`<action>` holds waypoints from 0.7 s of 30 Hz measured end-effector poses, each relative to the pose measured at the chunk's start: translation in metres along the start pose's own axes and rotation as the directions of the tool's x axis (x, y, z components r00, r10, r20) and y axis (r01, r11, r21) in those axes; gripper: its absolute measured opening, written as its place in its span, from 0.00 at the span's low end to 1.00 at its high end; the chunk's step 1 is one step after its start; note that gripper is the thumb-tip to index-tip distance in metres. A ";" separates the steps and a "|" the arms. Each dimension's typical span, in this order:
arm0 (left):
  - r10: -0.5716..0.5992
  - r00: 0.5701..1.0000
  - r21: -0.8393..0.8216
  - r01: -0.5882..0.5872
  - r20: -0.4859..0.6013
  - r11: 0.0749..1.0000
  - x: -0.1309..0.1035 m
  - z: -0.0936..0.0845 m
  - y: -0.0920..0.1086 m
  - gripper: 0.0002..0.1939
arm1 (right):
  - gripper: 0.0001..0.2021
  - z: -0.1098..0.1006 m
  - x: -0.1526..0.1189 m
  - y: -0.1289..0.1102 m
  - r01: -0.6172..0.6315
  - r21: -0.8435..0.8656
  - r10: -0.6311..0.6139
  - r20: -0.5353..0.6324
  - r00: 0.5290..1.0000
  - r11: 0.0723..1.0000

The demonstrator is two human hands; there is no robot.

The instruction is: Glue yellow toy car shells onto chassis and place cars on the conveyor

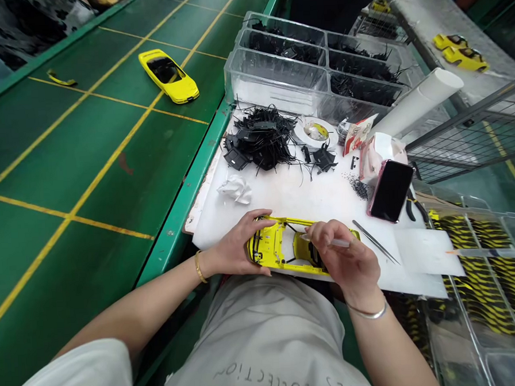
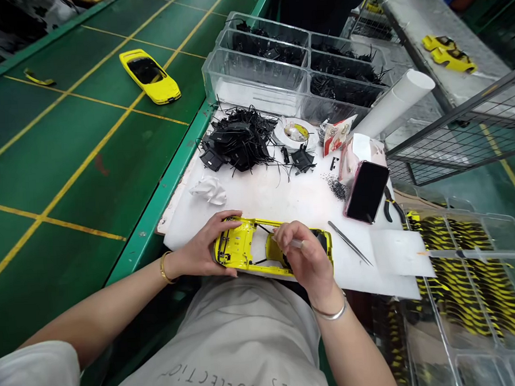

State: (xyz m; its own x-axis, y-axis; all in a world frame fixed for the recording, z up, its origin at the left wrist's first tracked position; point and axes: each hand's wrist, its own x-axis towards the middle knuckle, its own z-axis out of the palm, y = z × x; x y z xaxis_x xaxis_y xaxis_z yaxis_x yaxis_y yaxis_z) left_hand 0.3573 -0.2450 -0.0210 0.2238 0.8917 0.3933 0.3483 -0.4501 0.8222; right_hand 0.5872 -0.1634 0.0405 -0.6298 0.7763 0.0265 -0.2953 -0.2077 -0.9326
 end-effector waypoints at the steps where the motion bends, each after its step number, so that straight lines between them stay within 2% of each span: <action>1: 0.006 1.000 0.002 -0.006 -0.004 1.000 0.000 0.000 0.000 0.52 | 0.15 0.000 -0.003 -0.001 0.014 -0.006 -0.014 -0.017 1.000 1.000; 6: 0.021 1.000 0.010 -0.021 -0.008 1.000 -0.001 0.000 0.000 0.51 | 0.19 0.005 -0.021 -0.009 -0.002 0.022 0.004 -0.103 0.995 1.000; 12: 0.004 1.000 0.022 -0.004 -0.003 1.000 -0.001 0.000 -0.001 0.50 | 0.17 0.010 -0.025 -0.005 -0.088 0.040 0.091 -0.094 0.991 0.995; 21: 0.008 1.000 0.022 -0.008 0.009 1.000 -0.001 0.000 0.000 0.50 | 0.13 0.009 -0.024 -0.004 -0.082 0.037 0.084 -0.080 0.993 0.996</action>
State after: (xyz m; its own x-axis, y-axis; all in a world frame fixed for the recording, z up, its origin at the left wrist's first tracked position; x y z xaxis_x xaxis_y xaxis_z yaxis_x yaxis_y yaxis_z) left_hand 0.3565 -0.2461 -0.0216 0.2348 0.8877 0.3960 0.3661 -0.4582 0.8099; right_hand 0.5973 -0.1863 0.0467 -0.5929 0.8012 -0.0811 -0.2697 -0.2924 -0.9175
